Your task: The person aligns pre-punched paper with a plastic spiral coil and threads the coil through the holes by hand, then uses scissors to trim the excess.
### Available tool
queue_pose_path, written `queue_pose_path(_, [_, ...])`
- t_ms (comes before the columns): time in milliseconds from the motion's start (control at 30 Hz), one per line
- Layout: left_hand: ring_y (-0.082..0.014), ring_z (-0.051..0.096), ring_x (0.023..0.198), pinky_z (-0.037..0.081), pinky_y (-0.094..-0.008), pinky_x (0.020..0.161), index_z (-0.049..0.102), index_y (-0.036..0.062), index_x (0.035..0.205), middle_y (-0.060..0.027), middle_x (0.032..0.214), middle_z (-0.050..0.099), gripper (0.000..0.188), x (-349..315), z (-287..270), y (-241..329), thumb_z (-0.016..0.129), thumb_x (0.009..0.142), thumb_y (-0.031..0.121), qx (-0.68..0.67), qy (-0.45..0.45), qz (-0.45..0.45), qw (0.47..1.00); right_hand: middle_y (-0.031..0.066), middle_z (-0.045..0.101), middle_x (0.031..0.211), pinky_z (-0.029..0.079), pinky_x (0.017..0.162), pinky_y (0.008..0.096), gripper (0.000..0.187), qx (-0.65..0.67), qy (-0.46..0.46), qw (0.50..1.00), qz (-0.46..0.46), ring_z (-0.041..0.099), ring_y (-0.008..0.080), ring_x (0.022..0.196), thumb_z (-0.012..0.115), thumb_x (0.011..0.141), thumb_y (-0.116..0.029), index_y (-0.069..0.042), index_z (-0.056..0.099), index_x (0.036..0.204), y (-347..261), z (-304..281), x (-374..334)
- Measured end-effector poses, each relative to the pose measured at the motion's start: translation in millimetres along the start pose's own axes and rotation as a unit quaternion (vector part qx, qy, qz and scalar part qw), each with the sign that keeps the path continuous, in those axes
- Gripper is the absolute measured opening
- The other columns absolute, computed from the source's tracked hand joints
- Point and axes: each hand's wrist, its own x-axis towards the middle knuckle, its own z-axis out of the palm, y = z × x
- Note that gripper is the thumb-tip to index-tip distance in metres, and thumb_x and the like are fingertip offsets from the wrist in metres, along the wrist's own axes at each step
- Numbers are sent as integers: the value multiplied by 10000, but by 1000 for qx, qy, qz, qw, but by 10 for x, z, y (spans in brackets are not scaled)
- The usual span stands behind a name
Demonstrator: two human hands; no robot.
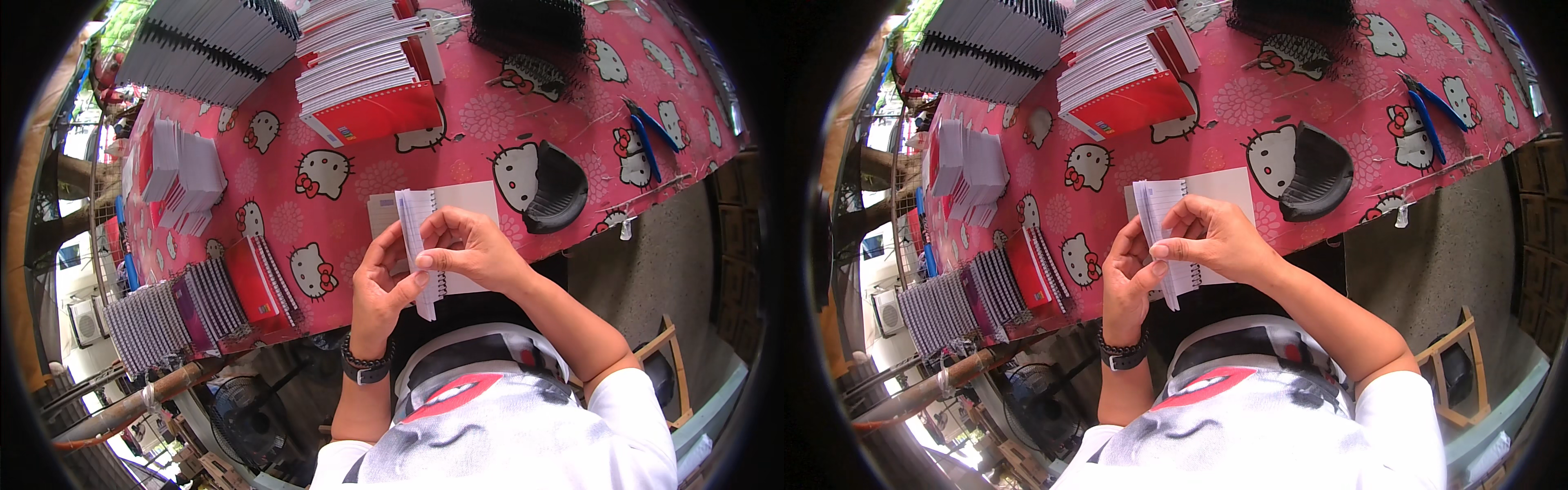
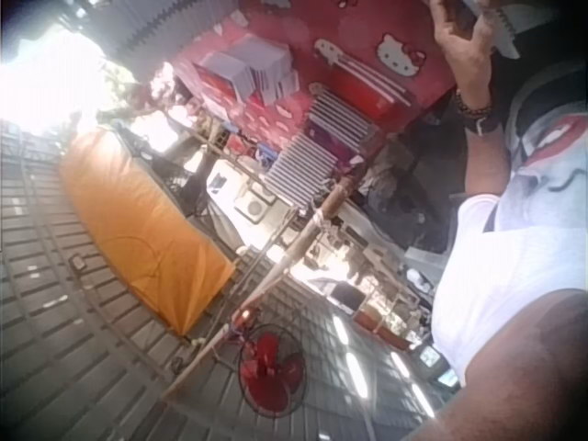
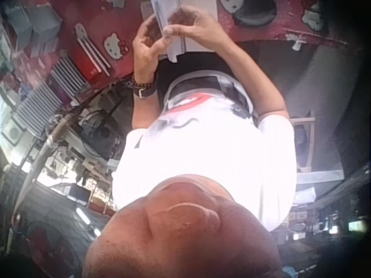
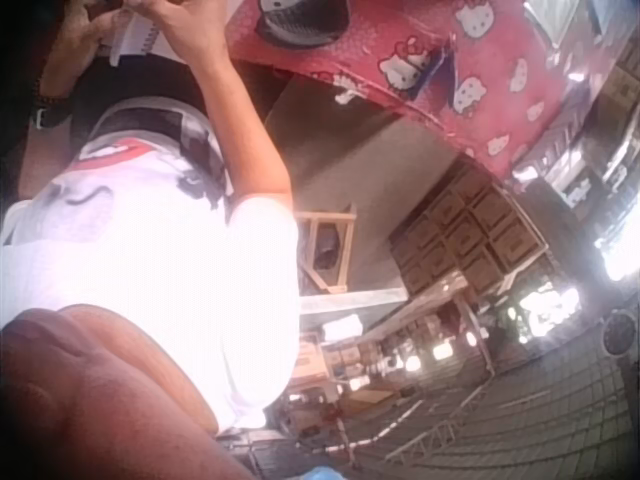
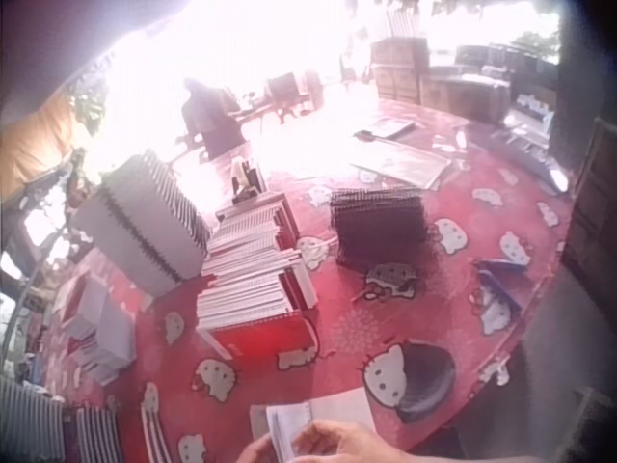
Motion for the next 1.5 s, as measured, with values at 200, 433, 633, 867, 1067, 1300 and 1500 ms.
queue_pose_path(200, [-215,520,1123,427,-360,945,361,-41,1328,-154,1219,524,678,-2,7,8,702,766,125,0,0,1,1000,36,593,777,470,612,225,386,-6,1,1000,-7,557,83,679,778,737,-270,17,593,917,2,-1,-4])
queue_pose_path(433, [-214,519,1122,428,-364,944,361,-41,1329,-154,1208,527,678,2,13,17,690,759,123,10,5,7,1000,41,596,787,470,603,220,383,-10,6,1000,5,559,83,688,776,741,-268,19,590,911,-18,10,-7])
queue_pose_path(633, [-207,518,1117,432,-360,938,364,-44,1326,-153,1204,527,677,-4,0,0,689,755,117,0,10,1,1000,41,600,761,465,586,218,381,-18,12,1000,3,558,80,671,777,740,-264,23,589,907,-36,19,-11])
queue_pose_path(867, [-203,521,1116,446,-352,924,368,-39,1324,-146,1203,530,678,3,6,9,698,749,101,8,6,6,1000,43,606,762,467,589,218,384,-8,11,1000,3,560,79,671,777,738,-266,25,591,907,-22,21,-9])
queue_pose_path(1067, [-204,515,1129,446,-353,927,375,-31,1320,-144,1214,527,662,2,17,13,696,753,85,8,4,7,1000,44,609,777,471,595,221,392,-13,12,1000,3,561,80,679,781,733,-271,25,591,906,-43,22,-16])
queue_pose_path(1300, [-211,508,1143,438,-353,939,374,-32,1319,-149,1222,523,662,1,10,7,696,753,86,8,3,11,1000,39,603,770,468,592,220,390,-5,9,1000,3,556,79,675,782,732,-270,23,590,903,-41,24,-17])
queue_pose_path(1500, [-214,507,1146,441,-351,937,366,-32,1325,-158,1235,511,661,7,12,0,689,758,74,12,2,8,1000,35,598,763,466,587,217,396,-3,9,1000,5,554,77,675,783,730,-273,20,587,910,-7,12,-13])
